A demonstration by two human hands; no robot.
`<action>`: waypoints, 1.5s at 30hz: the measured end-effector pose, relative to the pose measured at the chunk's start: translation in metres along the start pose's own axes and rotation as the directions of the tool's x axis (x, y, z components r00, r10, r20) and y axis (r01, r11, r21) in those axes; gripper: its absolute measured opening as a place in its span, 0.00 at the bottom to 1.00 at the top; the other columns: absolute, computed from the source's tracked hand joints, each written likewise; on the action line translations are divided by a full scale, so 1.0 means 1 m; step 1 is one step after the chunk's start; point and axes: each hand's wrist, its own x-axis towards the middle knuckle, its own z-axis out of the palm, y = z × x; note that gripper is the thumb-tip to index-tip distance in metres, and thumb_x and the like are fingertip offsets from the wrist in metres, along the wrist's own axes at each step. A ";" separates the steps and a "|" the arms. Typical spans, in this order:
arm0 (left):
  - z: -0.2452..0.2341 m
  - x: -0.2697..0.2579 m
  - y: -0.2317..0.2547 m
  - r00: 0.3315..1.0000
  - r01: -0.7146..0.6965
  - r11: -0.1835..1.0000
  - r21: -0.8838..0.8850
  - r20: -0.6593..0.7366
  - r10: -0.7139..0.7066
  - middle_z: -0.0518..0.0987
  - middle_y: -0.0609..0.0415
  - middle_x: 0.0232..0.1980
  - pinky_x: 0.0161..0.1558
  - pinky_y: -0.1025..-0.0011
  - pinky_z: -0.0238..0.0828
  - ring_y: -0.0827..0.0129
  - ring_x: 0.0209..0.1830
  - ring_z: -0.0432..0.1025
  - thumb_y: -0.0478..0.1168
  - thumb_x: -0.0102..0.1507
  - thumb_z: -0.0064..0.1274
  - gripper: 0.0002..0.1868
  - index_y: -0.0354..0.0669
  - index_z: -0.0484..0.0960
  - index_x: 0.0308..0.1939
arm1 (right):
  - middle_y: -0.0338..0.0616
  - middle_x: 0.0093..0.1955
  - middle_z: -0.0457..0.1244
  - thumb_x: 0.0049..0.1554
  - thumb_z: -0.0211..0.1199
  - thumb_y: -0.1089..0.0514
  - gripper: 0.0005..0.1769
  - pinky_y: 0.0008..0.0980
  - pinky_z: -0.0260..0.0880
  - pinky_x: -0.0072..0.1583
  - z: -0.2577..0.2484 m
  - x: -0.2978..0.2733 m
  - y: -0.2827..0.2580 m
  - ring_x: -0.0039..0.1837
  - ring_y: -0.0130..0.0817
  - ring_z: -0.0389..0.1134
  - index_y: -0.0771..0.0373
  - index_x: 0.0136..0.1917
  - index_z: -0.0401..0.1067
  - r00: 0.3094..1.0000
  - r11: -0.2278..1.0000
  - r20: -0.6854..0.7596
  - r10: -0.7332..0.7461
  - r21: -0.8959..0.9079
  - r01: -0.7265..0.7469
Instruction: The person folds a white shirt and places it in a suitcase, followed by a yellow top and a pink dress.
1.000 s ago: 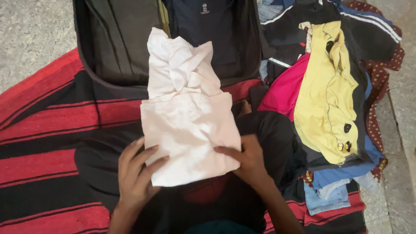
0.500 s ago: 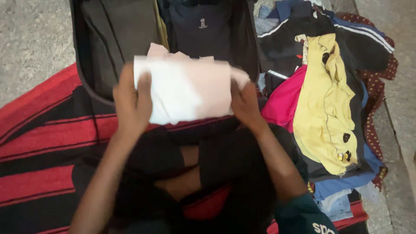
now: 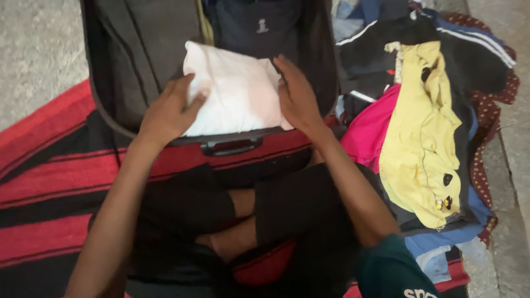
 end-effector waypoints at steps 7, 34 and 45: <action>-0.014 -0.013 0.052 0.897 0.339 0.903 0.265 0.197 -0.395 0.79 0.26 0.55 0.60 0.51 0.69 0.37 0.59 0.74 0.80 0.59 0.39 0.61 0.29 0.56 0.74 | 0.49 0.76 0.59 0.61 0.69 0.47 0.29 0.52 0.51 0.76 -0.013 0.005 -0.080 0.81 0.52 0.53 0.59 0.70 0.68 0.914 0.922 0.277 -0.297 -0.164 0.350; -0.025 -0.080 0.118 0.811 -0.433 0.682 -0.590 -0.585 0.008 0.80 0.53 0.53 0.53 0.75 0.73 0.74 0.50 0.75 0.39 0.78 0.49 0.19 0.34 0.67 0.70 | 0.52 0.71 0.62 0.63 0.64 0.57 0.32 0.47 0.69 0.71 -0.035 -0.005 -0.105 0.71 0.46 0.66 0.67 0.76 0.58 0.912 0.104 0.139 0.386 0.976 -0.193; 0.122 -0.177 0.054 0.914 0.268 -0.019 -0.963 0.260 -0.312 0.77 0.51 0.62 0.58 0.66 0.71 0.68 0.60 0.73 0.48 0.67 0.49 0.28 0.40 0.67 0.69 | 0.50 0.72 0.61 0.63 0.59 0.48 0.33 0.46 0.62 0.72 0.045 -0.151 -0.115 0.72 0.45 0.62 0.66 0.75 0.59 0.641 -0.463 0.434 0.633 0.876 -0.135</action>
